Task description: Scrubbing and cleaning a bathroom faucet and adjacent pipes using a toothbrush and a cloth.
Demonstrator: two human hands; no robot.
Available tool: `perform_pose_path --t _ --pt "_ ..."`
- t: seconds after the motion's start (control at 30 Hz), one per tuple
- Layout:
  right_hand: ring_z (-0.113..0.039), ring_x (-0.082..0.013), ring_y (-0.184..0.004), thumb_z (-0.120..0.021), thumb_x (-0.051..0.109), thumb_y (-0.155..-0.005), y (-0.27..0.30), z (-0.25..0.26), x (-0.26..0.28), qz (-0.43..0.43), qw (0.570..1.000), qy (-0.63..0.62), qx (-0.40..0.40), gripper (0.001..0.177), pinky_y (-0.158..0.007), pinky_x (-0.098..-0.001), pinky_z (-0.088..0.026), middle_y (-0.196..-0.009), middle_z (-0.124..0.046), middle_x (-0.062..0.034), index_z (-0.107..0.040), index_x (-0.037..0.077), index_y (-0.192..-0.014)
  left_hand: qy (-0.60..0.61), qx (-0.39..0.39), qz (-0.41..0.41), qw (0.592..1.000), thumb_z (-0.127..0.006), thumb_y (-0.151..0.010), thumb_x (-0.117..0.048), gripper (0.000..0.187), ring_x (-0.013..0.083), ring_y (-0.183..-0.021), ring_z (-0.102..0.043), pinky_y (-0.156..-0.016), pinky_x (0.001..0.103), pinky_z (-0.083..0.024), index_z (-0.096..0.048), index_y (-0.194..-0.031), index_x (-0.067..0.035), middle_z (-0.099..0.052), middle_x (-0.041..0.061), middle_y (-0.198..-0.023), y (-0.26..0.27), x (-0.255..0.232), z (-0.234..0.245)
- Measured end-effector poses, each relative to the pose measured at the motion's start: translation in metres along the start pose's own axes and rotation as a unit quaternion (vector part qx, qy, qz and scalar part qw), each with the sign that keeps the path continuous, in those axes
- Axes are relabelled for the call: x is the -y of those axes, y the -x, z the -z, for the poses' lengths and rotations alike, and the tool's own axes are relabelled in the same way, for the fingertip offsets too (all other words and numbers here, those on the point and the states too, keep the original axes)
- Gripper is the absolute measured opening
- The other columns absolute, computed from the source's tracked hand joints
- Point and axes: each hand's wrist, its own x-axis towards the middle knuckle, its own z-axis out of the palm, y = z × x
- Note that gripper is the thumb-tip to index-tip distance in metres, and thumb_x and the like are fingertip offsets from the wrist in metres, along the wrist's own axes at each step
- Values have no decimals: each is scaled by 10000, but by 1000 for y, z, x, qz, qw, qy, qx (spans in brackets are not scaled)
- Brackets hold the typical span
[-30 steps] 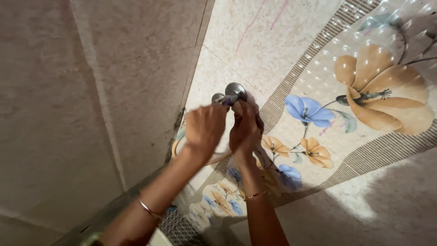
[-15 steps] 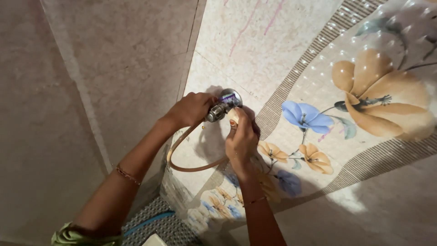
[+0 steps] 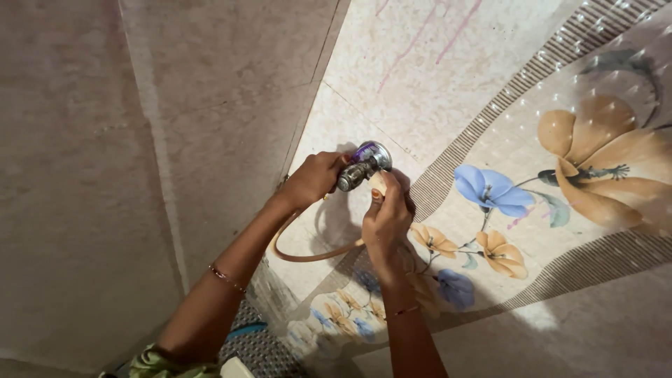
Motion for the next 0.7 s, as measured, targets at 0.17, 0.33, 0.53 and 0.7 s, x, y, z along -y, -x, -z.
perform_pose_path --t 0.17,0.33,0.53,0.7 --pt "-699 -433 -1047 -621 -31 -942 0 -1 0 -14 1000 -6 -4 324 -852 -459 -564 -1214 -667 -239 -579 -17 -1262 153 43 59 986 -427 -1081 -311 398 180 -517 -502 -504 401 -411 -687 -1025 -15 -582 103 -642 15 11 -5" --pt "-697 -429 -1054 -622 -20 -957 1 -2 -1 2 1000 7 -10 324 -858 -458 -565 -1217 -666 -232 -578 -13 -1278 8 -13 -60 998 -458 -1048 -298 348 171 -514 -598 -531 358 -477 -693 -1069 -42 -617 101 -594 9 -11 4" --pt "-706 -420 -1034 -616 -9 -956 4 -2 -3 -18 1000 3 -3 323 -836 -456 -567 -1212 -679 -234 -588 -12 -1278 8 14 -21 1000 -469 -1076 -273 361 200 -530 -615 -548 375 -503 -692 -1002 1 -643 146 -631 13 18 -6" --pt "-710 -425 -1076 -601 -2 -987 1 -2 -1 1 1000 -5 -22 302 -878 -444 -576 -1222 -674 -232 -579 -4 -1289 -38 -79 -61 994 -513 -1008 -207 290 135 -481 -613 -527 362 -508 -747 -1076 -51 -649 127 -649 49 29 -37"
